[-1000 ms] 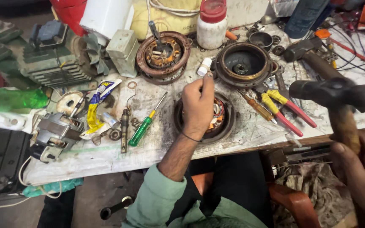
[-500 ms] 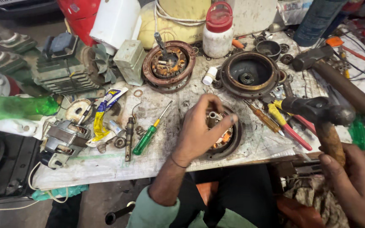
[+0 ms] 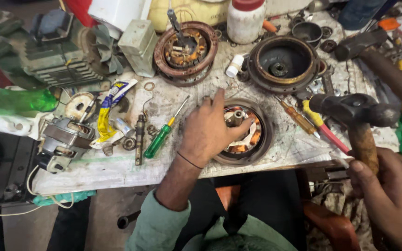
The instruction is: The person disassembles and reassembles an electric motor on a workbench. They use a screwdriver to remove fasteners, a hammer to seat a bearing, and pliers to adjust internal windings. The motor housing and stator are handled separately before being recombined.
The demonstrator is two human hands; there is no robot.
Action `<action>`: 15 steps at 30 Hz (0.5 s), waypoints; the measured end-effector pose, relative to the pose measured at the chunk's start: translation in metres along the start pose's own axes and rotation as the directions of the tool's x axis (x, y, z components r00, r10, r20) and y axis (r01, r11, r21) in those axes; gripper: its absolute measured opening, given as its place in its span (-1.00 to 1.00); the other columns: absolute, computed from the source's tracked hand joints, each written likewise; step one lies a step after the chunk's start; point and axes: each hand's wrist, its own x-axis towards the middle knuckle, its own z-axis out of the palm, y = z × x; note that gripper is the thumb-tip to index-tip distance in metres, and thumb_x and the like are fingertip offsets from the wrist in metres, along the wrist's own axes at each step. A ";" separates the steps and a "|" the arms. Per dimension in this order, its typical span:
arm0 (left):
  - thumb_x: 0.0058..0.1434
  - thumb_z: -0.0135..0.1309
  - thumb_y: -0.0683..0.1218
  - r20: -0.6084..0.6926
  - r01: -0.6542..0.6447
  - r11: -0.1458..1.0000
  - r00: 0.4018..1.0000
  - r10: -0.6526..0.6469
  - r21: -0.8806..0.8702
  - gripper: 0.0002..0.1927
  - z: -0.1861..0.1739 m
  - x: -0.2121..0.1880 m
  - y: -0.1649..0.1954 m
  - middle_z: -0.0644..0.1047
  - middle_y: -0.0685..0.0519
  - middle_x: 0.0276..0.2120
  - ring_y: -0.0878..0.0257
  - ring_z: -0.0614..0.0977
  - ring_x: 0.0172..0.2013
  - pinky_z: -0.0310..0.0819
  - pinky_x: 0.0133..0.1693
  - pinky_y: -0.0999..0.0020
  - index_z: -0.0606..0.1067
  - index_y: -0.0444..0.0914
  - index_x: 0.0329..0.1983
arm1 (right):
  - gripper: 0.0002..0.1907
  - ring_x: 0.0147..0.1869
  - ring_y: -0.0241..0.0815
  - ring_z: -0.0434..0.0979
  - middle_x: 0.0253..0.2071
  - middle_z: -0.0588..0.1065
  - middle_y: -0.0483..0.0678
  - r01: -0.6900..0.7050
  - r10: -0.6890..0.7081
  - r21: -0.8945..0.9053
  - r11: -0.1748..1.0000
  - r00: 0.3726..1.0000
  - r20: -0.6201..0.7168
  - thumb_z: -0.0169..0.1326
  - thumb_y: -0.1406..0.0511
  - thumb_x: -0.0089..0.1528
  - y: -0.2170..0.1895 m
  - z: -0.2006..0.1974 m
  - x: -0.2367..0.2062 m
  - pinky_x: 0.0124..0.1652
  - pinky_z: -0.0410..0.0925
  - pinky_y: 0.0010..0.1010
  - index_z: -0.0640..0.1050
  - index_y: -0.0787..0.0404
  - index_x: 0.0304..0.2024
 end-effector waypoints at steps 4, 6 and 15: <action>-0.04 0.25 0.47 0.009 0.079 0.994 0.997 -0.080 0.070 0.08 -0.007 -0.006 0.008 0.57 -0.32 -0.18 -0.19 0.67 -0.16 0.59 -0.15 0.00 0.30 -0.42 0.26 | -0.74 -0.41 -0.30 0.44 -0.40 0.50 0.02 -0.044 0.043 -0.091 0.995 0.999 -0.013 0.04 0.30 0.47 -0.008 0.000 -0.004 -0.41 0.32 -0.44 0.52 0.43 0.03; -0.05 0.29 0.44 -0.150 -0.162 0.987 0.975 0.162 0.013 0.08 -0.006 -0.002 0.004 0.57 -0.34 -0.24 -0.22 0.67 -0.20 0.56 -0.19 -0.03 0.32 -0.52 0.17 | -0.74 -0.39 -0.31 0.43 -0.40 0.52 0.00 -0.037 0.036 -0.067 0.997 0.999 -0.015 0.04 0.30 0.46 -0.011 0.001 -0.003 -0.39 0.33 -0.46 0.51 0.43 0.04; 0.16 0.09 0.43 -0.070 0.067 0.995 0.996 -0.062 0.074 -0.10 0.012 -0.003 0.006 0.61 -0.28 -0.44 -0.19 0.70 -0.39 0.60 -0.39 -0.03 0.36 -0.42 0.19 | -0.71 -0.36 -0.32 0.47 -0.39 0.53 -0.01 -0.009 0.010 -0.030 1.000 0.999 0.043 0.04 0.30 0.43 -0.003 0.000 -0.003 -0.37 0.38 -0.45 0.50 0.44 0.07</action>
